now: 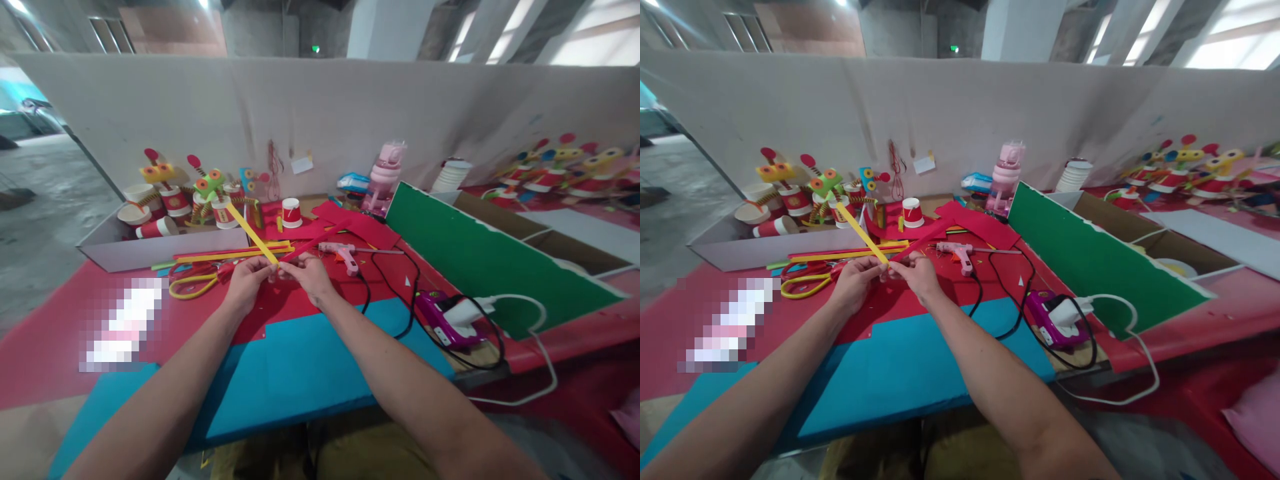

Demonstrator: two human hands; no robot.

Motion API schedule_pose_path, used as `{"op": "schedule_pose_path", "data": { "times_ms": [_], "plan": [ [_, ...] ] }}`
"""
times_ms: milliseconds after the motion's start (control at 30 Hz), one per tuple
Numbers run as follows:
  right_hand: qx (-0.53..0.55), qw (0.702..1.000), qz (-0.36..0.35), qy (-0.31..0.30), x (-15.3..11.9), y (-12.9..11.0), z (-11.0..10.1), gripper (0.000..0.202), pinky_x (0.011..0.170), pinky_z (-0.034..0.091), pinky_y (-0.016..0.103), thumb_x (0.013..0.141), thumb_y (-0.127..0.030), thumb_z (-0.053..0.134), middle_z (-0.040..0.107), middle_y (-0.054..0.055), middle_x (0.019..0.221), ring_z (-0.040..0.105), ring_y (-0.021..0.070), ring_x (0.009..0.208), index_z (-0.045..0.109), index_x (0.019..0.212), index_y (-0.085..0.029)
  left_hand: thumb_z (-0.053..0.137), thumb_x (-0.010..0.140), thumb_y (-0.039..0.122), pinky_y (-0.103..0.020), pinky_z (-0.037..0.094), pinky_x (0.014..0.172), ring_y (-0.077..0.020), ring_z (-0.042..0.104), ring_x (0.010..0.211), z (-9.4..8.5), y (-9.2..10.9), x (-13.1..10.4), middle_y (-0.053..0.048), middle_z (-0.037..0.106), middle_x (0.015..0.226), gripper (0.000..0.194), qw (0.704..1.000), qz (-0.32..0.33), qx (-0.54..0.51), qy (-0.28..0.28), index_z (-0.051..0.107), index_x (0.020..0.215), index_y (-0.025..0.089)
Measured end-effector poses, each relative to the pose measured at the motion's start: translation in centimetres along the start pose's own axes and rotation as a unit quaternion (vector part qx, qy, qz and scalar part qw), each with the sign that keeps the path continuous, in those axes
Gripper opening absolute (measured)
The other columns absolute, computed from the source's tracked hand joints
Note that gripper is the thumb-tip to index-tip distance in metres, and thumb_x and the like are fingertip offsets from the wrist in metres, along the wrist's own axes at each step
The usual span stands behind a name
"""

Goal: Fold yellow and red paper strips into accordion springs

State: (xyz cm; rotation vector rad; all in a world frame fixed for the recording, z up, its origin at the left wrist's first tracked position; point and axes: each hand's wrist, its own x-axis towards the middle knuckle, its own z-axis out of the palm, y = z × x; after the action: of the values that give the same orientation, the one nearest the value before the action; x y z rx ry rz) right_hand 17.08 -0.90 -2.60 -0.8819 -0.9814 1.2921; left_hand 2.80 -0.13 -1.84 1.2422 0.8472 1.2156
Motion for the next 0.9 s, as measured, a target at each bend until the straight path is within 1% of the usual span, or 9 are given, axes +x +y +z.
{"op": "schedule_pose_path", "data": {
  "times_ms": [200,367,533,633,733,900],
  "plan": [
    [-0.025,0.999,-0.014,0.026,-0.2,-0.4,0.2,0.034,0.067,0.056,0.032,0.055,-0.039,0.082,0.068,0.001,0.058,0.066,0.0161,0.058,0.058,0.063,-0.017,0.076,0.065,0.027,-0.023,0.040,0.057,-0.0103,0.054,0.055,0.2,-0.1,0.0,-0.001,0.062,0.060,0.020,0.999,-0.010,-0.033,-0.009,0.064,0.070,0.013],
    [-0.021,1.000,-0.005,-0.013,-0.5,-0.6,0.6,0.029,0.069,0.056,0.034,0.059,-0.042,0.077,0.068,0.003,0.058,0.066,0.0170,0.057,0.064,0.059,-0.015,0.078,0.063,0.026,-0.023,0.040,0.056,-0.0101,0.053,0.053,0.3,0.0,0.0,-0.002,0.062,0.058,0.020,0.999,-0.016,-0.041,0.013,0.064,0.068,0.012],
    [0.010,1.000,-0.010,-0.018,-0.2,-0.5,0.4,0.026,0.069,0.056,0.033,0.058,-0.037,0.078,0.067,0.000,0.056,0.064,0.0146,0.055,0.064,0.060,-0.016,0.079,0.061,0.026,-0.023,0.040,0.055,-0.0099,0.053,0.053,0.4,0.3,-0.1,-0.001,0.061,0.057,0.021,0.998,-0.020,-0.057,0.019,0.065,0.069,0.012],
    [0.045,0.998,0.017,-0.050,0.1,-0.5,-0.2,0.025,0.071,0.056,0.034,0.057,-0.031,0.080,0.067,-0.001,0.061,0.064,0.0132,0.057,0.062,0.065,-0.016,0.079,0.060,0.026,-0.022,0.040,0.055,-0.0096,0.052,0.053,0.2,0.4,0.0,0.000,0.059,0.055,0.021,0.998,-0.017,-0.052,0.015,0.065,0.067,0.012],
    [0.082,0.994,0.051,-0.055,0.4,-0.4,-0.7,0.025,0.071,0.056,0.033,0.057,-0.026,0.080,0.066,-0.003,0.062,0.063,0.0117,0.058,0.060,0.068,-0.017,0.079,0.060,0.024,-0.022,0.039,0.055,-0.0091,0.052,0.052,0.0,0.6,0.0,0.000,0.060,0.056,0.020,0.999,-0.014,-0.046,0.005,0.065,0.066,0.012],
    [0.101,0.987,0.101,-0.071,0.3,-0.2,-0.8,0.023,0.070,0.055,0.029,0.060,-0.028,0.080,0.067,0.000,0.062,0.062,0.0104,0.059,0.065,0.072,-0.015,0.078,0.062,0.023,-0.023,0.040,0.055,-0.0099,0.053,0.054,0.1,0.8,-0.2,-0.002,0.062,0.059,0.017,0.999,-0.011,-0.017,-0.028,0.065,0.068,0.012]
  ]
}}
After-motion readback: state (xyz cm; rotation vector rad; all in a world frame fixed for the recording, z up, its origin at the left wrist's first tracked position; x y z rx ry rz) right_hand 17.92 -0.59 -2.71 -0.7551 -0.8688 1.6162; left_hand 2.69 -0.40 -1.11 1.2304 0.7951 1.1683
